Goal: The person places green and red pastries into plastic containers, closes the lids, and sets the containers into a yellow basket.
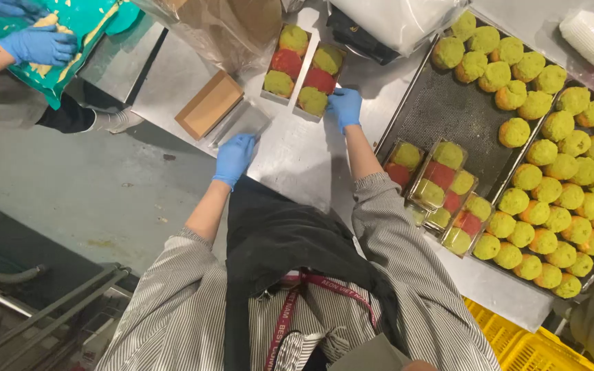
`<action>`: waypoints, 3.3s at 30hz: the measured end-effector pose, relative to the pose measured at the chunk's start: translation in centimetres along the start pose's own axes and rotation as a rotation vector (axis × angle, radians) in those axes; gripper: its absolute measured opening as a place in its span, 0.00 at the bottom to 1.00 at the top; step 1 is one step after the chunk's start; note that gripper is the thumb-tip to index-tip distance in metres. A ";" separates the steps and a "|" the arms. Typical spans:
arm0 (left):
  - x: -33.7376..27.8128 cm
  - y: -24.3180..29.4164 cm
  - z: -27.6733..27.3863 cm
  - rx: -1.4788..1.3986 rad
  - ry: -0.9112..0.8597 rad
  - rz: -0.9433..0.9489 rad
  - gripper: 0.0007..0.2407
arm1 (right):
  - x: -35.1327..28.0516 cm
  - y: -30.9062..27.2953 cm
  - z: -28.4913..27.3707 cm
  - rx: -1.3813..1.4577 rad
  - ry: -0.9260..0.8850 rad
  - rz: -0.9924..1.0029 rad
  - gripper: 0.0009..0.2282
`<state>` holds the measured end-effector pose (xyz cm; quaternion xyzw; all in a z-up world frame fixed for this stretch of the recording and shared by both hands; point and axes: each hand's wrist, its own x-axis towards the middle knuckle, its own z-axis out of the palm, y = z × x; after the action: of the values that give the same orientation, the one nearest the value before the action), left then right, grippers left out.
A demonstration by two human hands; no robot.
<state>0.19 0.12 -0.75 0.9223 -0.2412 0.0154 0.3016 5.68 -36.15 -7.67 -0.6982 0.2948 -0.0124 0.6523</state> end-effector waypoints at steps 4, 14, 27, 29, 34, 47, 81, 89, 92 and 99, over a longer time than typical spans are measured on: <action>0.4 -1.1 0.5 0.024 0.142 0.018 0.05 | -4.4 1.7 -1.9 -0.045 -0.006 -0.024 0.14; 4.4 4.8 -7.9 -0.286 0.416 -0.156 0.07 | -18.5 0.6 -3.8 -0.431 0.176 -0.102 0.19; 2.8 10.3 4.7 -1.151 -0.147 -0.433 0.12 | -22.2 -4.7 -2.3 -0.065 -0.107 -0.258 0.30; 0.6 9.5 8.0 -0.990 -0.138 -0.487 0.11 | -22.7 -0.8 -2.7 -0.299 0.003 -0.314 0.30; 0.2 9.2 10.9 -0.442 0.060 -0.355 0.08 | -22.8 -0.5 -1.3 -0.367 0.146 -0.089 0.38; -5.3 2.8 15.7 -0.768 -0.226 -0.279 0.12 | -20.2 11.6 -5.0 -0.115 -0.046 0.026 0.17; -7.2 3.4 14.3 -1.099 -0.430 -0.736 0.15 | -21.9 14.3 -4.5 -0.128 -0.159 0.093 0.16; -6.7 4.8 10.0 -0.938 -0.532 -0.662 0.16 | -23.6 11.9 -5.9 -0.070 -0.210 0.136 0.21; -2.7 3.5 10.4 -0.466 -0.327 -0.331 0.17 | -22.0 3.4 -6.9 -0.256 -0.192 0.050 0.22; 6.9 3.8 14.7 -0.586 -0.144 -0.093 0.11 | -12.7 0.1 -6.0 -0.397 -0.143 -0.369 0.12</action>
<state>2.87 -13.87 -9.42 0.8047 -0.2137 -0.1342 0.5373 -7.24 -36.17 -2.18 -0.8533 0.1125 -0.0239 0.5085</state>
